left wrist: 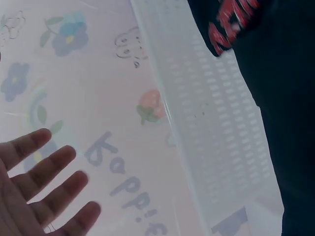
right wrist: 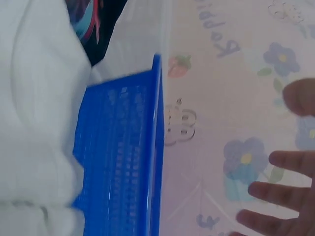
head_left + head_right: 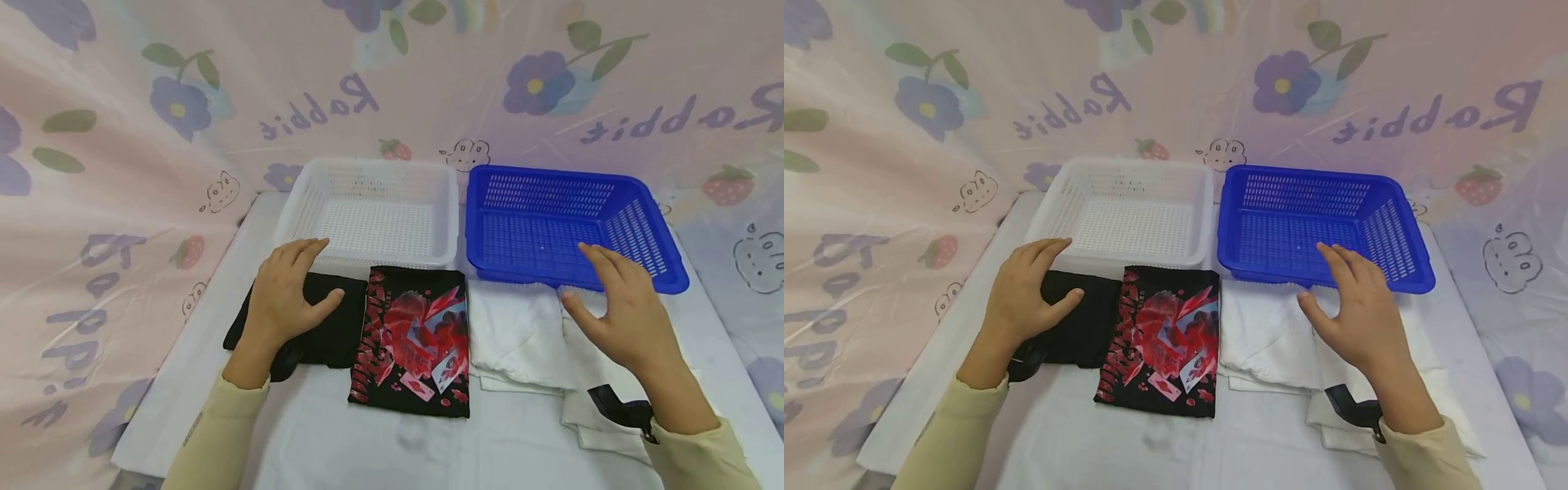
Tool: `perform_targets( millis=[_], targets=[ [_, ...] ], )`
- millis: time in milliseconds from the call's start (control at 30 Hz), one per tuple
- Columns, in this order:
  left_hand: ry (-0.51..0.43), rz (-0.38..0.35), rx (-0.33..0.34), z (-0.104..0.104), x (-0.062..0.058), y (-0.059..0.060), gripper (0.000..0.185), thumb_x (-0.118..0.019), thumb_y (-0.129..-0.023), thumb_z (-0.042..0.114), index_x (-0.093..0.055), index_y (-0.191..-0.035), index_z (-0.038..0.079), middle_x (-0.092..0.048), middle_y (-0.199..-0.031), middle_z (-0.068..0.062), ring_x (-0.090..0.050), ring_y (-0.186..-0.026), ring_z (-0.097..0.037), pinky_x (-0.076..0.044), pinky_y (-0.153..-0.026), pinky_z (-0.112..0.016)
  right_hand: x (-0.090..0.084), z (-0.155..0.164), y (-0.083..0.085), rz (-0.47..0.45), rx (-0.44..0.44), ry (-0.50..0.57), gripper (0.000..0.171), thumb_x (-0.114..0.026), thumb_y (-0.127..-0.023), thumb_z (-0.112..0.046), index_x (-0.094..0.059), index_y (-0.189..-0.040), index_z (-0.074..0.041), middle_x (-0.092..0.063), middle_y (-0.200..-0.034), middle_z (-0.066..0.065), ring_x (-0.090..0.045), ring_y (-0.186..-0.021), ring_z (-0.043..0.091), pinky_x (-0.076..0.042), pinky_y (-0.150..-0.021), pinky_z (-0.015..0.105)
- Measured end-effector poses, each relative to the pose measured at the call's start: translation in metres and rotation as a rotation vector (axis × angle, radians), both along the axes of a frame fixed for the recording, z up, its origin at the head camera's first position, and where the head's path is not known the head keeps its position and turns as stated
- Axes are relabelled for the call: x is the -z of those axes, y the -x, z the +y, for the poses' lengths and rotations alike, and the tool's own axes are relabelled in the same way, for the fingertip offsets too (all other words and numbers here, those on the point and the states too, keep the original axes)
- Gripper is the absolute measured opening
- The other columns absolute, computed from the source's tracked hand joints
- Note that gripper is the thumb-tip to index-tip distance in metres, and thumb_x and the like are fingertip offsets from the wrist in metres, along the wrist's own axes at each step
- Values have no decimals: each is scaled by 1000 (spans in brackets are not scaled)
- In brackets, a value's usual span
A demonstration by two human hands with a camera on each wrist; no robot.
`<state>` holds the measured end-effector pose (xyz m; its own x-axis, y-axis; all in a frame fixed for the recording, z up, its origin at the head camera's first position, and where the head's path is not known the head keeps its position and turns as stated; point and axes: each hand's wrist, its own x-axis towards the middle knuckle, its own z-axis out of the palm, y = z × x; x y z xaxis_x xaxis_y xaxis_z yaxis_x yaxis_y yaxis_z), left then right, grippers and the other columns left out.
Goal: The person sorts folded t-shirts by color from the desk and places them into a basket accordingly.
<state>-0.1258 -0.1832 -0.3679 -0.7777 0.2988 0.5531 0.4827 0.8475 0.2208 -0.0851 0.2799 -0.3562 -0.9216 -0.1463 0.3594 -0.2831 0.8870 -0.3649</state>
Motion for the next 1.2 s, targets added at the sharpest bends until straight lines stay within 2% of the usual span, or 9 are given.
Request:
perform_targets(
  millis=[67,133,233,300,400,633,900,1000,1200],
  targets=[
    [-43,-24,14,2,-1,-6,70,-65,-75,50,-55,-134,14,-62,-124,-12,-57,-114,-34,-49,-84,-54,0,-6,-4,26,-15,83,66,-68,-85,-27,-44,-145,-15,-47,-139,25,-40,-127,47,-32,-102,62],
    [-83,-71,22,4,0,-11,67,-67,-76,47,-55,-134,15,-63,-120,-9,-59,-109,-29,-51,-82,-49,2,-11,-7,54,-30,153,63,-71,-81,-17,-49,-140,-12,-52,-132,23,-48,-117,37,-40,-101,42],
    [-145,-158,40,7,0,-17,65,-69,-79,42,-53,-135,16,-64,-118,-7,-60,-107,-24,-52,-81,-44,5,-20,-11,83,-59,233,61,-73,-77,-6,-54,-134,-6,-57,-125,20,-53,-107,12,-39,-88,11],
    [-189,-209,60,10,0,-20,63,-70,-80,38,-53,-135,15,-64,-117,-6,-61,-104,-22,-52,-80,-42,7,-25,-12,85,-83,283,60,-75,-75,-2,-56,-131,-4,-60,-122,19,-52,-101,-3,-36,-82,-1],
    [-247,-273,100,14,1,-24,60,-71,-81,33,-53,-135,13,-65,-115,-6,-62,-100,-21,-52,-78,-40,10,-33,-15,60,-106,344,58,-75,-75,0,-58,-129,-4,-63,-116,15,-51,-98,-12,-40,-80,0],
    [-318,-367,157,22,9,-27,55,-70,-83,28,-53,-134,16,-65,-113,-5,-62,-95,-19,-51,-76,-38,18,-49,-17,-44,-121,452,56,-76,-76,0,-60,-128,-14,-64,-110,1,-59,-94,-7,-48,-77,7],
    [-366,-418,185,27,20,-27,55,-70,-84,28,-52,-134,15,-64,-115,-6,-63,-96,-22,-52,-76,-39,32,-61,-16,-121,-135,482,53,-75,-79,-4,-59,-128,-15,-65,-111,9,-58,-90,-8,-50,-76,9],
    [-379,-434,187,29,24,-27,55,-70,-84,28,-52,-135,15,-64,-116,-7,-63,-96,-23,-52,-76,-38,37,-63,-15,-144,-134,477,51,-75,-80,-6,-59,-128,-14,-65,-111,9,-59,-90,-6,-51,-76,10],
    [-405,-501,193,33,35,-28,55,-69,-86,27,-50,-136,14,-63,-118,-8,-64,-97,-26,-53,-78,-37,49,-70,-12,-227,-136,470,50,-74,-84,-14,-57,-130,-13,-65,-113,10,-66,-89,11,-53,-77,14]
  ],
)
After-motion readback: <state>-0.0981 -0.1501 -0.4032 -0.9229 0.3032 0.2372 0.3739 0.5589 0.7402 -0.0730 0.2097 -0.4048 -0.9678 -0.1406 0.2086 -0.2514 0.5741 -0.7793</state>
